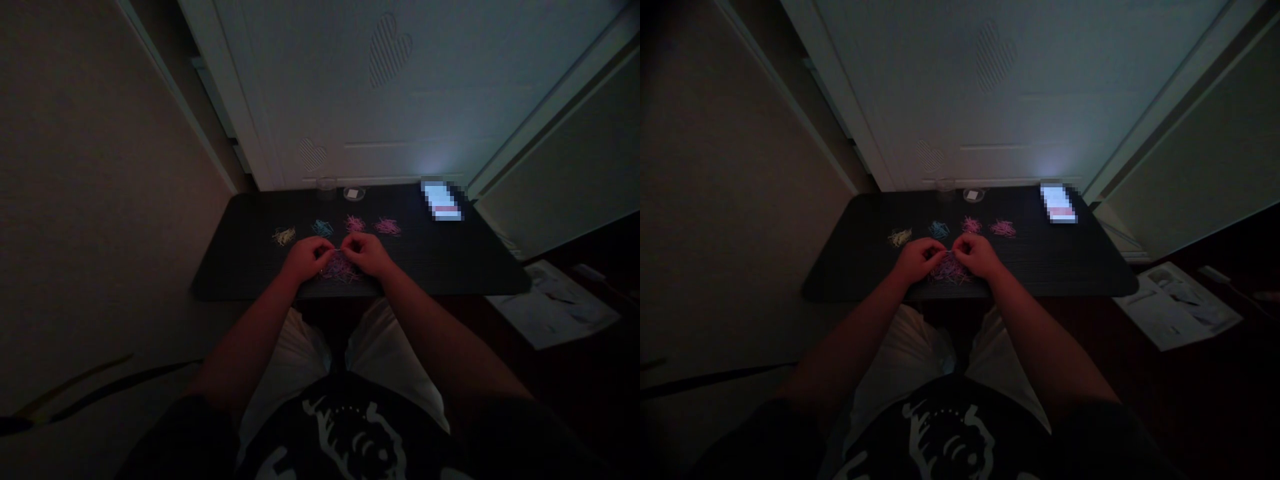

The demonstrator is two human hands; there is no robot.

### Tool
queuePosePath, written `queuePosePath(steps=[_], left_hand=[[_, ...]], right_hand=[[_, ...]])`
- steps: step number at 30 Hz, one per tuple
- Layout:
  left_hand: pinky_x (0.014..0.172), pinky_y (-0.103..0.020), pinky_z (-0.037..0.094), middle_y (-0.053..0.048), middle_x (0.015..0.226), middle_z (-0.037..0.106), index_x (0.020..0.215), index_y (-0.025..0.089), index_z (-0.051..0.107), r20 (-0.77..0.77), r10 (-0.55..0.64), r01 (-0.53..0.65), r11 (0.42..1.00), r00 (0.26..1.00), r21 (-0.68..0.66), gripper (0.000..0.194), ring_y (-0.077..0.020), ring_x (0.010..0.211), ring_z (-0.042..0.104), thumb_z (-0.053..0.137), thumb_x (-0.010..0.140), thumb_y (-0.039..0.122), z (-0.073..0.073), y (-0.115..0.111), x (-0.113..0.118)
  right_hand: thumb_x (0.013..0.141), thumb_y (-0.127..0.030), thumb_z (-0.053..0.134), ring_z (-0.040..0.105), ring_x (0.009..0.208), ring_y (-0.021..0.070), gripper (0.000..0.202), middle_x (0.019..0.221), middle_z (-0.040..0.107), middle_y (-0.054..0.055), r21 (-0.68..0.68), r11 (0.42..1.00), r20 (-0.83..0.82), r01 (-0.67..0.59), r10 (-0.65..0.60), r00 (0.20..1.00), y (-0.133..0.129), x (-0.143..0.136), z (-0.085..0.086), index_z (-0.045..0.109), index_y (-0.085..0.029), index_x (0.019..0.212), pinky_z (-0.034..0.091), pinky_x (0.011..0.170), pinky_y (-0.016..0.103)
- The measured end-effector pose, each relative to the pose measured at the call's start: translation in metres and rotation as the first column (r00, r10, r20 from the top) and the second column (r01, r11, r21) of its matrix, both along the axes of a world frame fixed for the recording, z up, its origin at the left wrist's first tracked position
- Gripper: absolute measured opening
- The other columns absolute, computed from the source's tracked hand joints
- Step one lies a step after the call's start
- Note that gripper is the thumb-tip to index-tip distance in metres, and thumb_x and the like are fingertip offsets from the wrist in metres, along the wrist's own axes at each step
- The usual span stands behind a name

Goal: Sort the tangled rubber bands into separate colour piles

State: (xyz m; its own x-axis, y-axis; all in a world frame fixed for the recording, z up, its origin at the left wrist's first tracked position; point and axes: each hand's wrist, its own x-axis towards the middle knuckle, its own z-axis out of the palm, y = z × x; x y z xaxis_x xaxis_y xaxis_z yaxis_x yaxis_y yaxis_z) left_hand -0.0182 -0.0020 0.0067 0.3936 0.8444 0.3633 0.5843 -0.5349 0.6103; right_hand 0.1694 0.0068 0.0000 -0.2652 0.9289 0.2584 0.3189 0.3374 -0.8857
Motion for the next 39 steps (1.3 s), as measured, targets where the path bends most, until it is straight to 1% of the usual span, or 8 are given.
queuePosePath(steps=[5, 12, 19, 26, 29, 33, 35, 39], left_hand=[[0.065, -0.025, 0.045, -0.003, 0.078, 0.065, 0.08, 0.017, 0.065, 0.013, 0.001, -0.001, 1.0, 1.0, 0.012, 0.014, -0.0133, 0.071, 0.058, 0.055, 0.08, 0.026, 0.0, 0.001, 0.0], [0.065, -0.026, 0.045, -0.003, 0.073, 0.065, 0.077, 0.017, 0.065, 0.028, 0.04, -0.041, 0.999, 0.999, 0.011, 0.014, -0.0139, 0.07, 0.058, 0.055, 0.08, 0.027, 0.0, 0.0, -0.001], [0.066, -0.026, 0.044, -0.002, 0.073, 0.065, 0.075, 0.017, 0.064, 0.048, 0.071, -0.073, 0.997, 0.996, 0.035, 0.015, -0.0132, 0.069, 0.057, 0.055, 0.08, 0.027, -0.001, 0.001, -0.002], [0.064, -0.026, 0.044, -0.002, 0.073, 0.063, 0.074, 0.017, 0.063, 0.059, 0.081, -0.084, 0.996, 0.995, 0.043, 0.014, -0.0132, 0.069, 0.057, 0.055, 0.081, 0.027, -0.002, 0.002, -0.003], [0.063, -0.025, 0.043, -0.002, 0.072, 0.063, 0.074, 0.017, 0.063, 0.059, 0.071, -0.073, 0.996, 0.996, 0.042, 0.014, -0.0132, 0.069, 0.056, 0.055, 0.081, 0.026, -0.003, 0.002, -0.004], [0.064, -0.025, 0.043, -0.002, 0.074, 0.064, 0.075, 0.017, 0.063, 0.055, 0.063, -0.065, 0.997, 0.996, 0.043, 0.015, -0.0137, 0.071, 0.057, 0.054, 0.081, 0.027, -0.004, 0.003, -0.003], [0.064, -0.025, 0.043, -0.002, 0.074, 0.064, 0.074, 0.017, 0.063, 0.057, 0.071, -0.074, 0.996, 0.996, 0.046, 0.015, -0.0136, 0.071, 0.057, 0.054, 0.081, 0.027, -0.003, 0.002, -0.003], [0.062, -0.024, 0.043, -0.001, 0.071, 0.062, 0.073, 0.016, 0.061, 0.084, 0.127, -0.132, 0.99, 0.988, 0.056, 0.013, -0.0122, 0.067, 0.056, 0.055, 0.08, 0.025, -0.003, 0.002, -0.003]], right_hand=[[0.068, -0.024, 0.059, 0.044, 0.051, 0.0096, 0.006, 0.056, 0.054, -0.002, 0.004, 1.0, -0.002, 0.012, -0.012, 1.0, 0.0, 0.0, 0.0, 0.06, -0.018, 0.067, 0.032, 0.049, 0.023], [0.069, -0.028, 0.061, 0.043, 0.05, 0.0097, 0.01, 0.055, 0.053, -0.003, -0.044, 0.998, -0.098, 0.046, -0.05, 0.994, 0.004, 0.002, -0.006, 0.06, -0.018, 0.067, 0.033, 0.049, 0.023], [0.068, -0.03, 0.062, 0.044, 0.053, 0.0098, 0.014, 0.057, 0.053, -0.003, -0.066, 0.99, -0.21, 0.128, -0.139, 0.968, 0.005, 0.004, -0.003, 0.057, -0.018, 0.063, 0.034, 0.052, 0.024], [0.064, -0.032, 0.064, 0.04, 0.052, 0.0086, 0.017, 0.055, 0.048, -0.005, -0.189, 0.959, -0.438, 0.212, -0.275, 0.856, 0.015, 0.01, -0.013, 0.054, -0.019, 0.063, 0.032, 0.051, 0.023], [0.062, -0.032, 0.063, 0.039, 0.05, 0.0087, 0.017, 0.053, 0.045, -0.005, -0.238, 0.954, -0.534, 0.181, -0.284, 0.796, 0.017, 0.011, -0.013, 0.051, -0.02, 0.063, 0.032, 0.05, 0.023], [0.062, -0.035, 0.062, 0.038, 0.05, 0.009, 0.019, 0.054, 0.043, -0.005, -0.241, 0.96, -0.583, 0.143, -0.261, 0.77, 0.016, 0.01, -0.009, 0.049, -0.02, 0.063, 0.032, 0.05, 0.024], [0.063, -0.034, 0.063, 0.038, 0.05, 0.0086, 0.02, 0.053, 0.043, -0.005, -0.236, 0.963, -0.567, 0.128, -0.243, 0.787, 0.015, 0.01, -0.008, 0.05, -0.02, 0.062, 0.03, 0.05, 0.023], [0.064, -0.032, 0.066, 0.039, 0.051, 0.0078, 0.019, 0.054, 0.047, -0.004, -0.218, 0.971, -0.459, 0.096, -0.189, 0.868, 0.014, 0.01, -0.009, 0.054, -0.018, 0.062, 0.029, 0.051, 0.023]])
